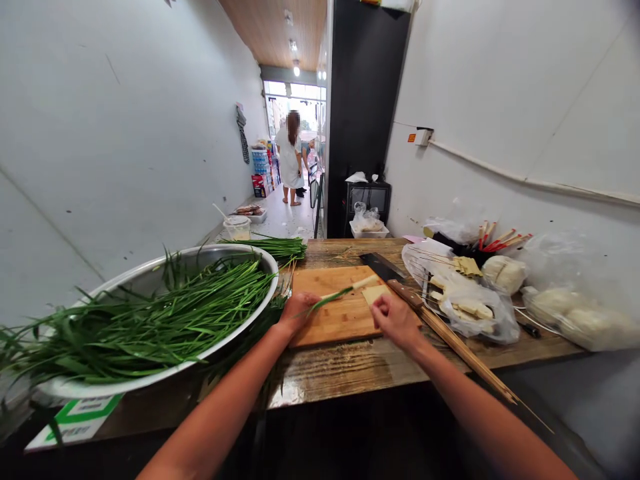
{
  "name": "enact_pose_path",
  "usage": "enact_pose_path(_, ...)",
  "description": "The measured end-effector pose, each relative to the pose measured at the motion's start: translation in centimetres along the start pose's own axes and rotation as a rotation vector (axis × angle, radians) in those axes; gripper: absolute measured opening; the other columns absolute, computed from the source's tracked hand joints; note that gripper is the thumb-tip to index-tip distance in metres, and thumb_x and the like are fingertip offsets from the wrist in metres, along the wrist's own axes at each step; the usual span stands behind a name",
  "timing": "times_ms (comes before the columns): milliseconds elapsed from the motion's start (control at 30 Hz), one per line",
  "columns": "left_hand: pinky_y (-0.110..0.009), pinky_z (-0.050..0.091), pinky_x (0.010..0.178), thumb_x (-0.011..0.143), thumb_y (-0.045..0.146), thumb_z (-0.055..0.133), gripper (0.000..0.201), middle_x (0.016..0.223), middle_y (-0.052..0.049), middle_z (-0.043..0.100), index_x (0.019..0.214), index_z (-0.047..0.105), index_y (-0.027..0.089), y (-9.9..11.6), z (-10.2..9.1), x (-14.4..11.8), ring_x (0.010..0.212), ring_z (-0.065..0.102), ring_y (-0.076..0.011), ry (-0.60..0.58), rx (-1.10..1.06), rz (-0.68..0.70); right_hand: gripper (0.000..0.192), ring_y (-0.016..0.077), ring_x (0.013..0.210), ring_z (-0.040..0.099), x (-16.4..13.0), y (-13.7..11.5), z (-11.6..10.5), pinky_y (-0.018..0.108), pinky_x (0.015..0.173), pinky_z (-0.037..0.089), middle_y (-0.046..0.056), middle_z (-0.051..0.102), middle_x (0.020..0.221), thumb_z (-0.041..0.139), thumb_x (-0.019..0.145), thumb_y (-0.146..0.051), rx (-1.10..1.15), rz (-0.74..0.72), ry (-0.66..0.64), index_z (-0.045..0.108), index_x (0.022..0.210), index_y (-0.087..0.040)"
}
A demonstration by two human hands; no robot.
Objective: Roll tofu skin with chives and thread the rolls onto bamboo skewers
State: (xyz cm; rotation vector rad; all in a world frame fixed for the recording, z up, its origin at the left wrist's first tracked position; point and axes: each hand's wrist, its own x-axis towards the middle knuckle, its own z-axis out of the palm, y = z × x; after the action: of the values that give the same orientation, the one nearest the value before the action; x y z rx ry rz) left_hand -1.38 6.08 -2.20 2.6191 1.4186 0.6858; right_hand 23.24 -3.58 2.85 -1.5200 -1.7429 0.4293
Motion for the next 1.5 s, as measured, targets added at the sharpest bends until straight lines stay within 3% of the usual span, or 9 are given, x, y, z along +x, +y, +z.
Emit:
enact_pose_path(167, -0.027, 0.047, 0.069, 0.082, 0.022, 0.049, 0.025, 0.077, -0.008, 0.071, 0.081, 0.072, 0.015, -0.5, -0.2, 0.4, 0.076, 0.064, -0.0194, -0.012, -0.077, -0.011, 0.012, 0.0109, 0.047, 0.053, -5.3, -0.7, 4.7, 0.02, 0.049, 0.033, -0.002, 0.058, 0.052, 0.048, 0.077, -0.02, -0.001, -0.008, -0.074, 0.051, 0.065, -0.019)
enact_pose_path(367, -0.023, 0.046, 0.077, 0.082, 0.024, 0.049, 0.025, 0.091, -0.003, 0.072, 0.089, 0.072, 0.02, -1.8, -0.5, 1.9, 0.085, 0.064, -0.0165, -0.169, -0.103, 0.063, 0.011, 0.0113, 0.051, 0.054, -5.1, -1.4, 7.7, 0.02, 0.051, 0.032, -0.001, 0.059, 0.057, 0.049, 0.077, -0.016, -0.045, 0.076, -0.067, 0.053, 0.067, -0.018)
enact_pose_path(833, -0.023, 0.047, 0.077, 0.081, 0.022, 0.053, 0.022, 0.089, -0.006, 0.072, 0.085, 0.074, 0.018, -2.1, -0.4, 2.9, 0.084, 0.066, -0.018, -0.197, -0.132, 0.056, 0.011, 0.011, 0.051, 0.051, -3.4, -2.9, 9.5, 0.019, 0.051, 0.031, -0.002, 0.055, 0.053, 0.048, 0.075, -0.013, -0.043, 0.105, -0.06, 0.053, 0.067, -0.018)
enact_pose_path(1100, -0.02, 0.046, 0.071, 0.078, 0.02, 0.054, 0.022, 0.09, -0.006, 0.071, 0.088, 0.073, 0.017, -1.9, -1.7, 3.2, 0.078, 0.066, -0.0165, -0.266, -0.125, 0.061, 0.013, 0.0106, 0.05, 0.05, -3.3, -3.2, 9.3, 0.019, 0.051, 0.031, -0.002, 0.055, 0.054, 0.047, 0.076, -0.011, -0.034, 0.086, -0.071, 0.053, 0.066, -0.017)
enact_pose_path(1500, -0.02, 0.046, 0.07, 0.073, 0.015, 0.056, 0.021, 0.083, -0.007, 0.072, 0.082, 0.075, 0.016, -2.5, -1.2, 3.9, 0.079, 0.066, -0.0173, -0.249, -0.112, 0.058, 0.012, 0.012, 0.053, 0.052, -3.6, -3.2, 9.7, 0.02, 0.053, 0.032, -0.001, 0.056, 0.056, 0.048, 0.075, -0.012, -0.033, 0.084, -0.022, 0.052, 0.065, -0.018)
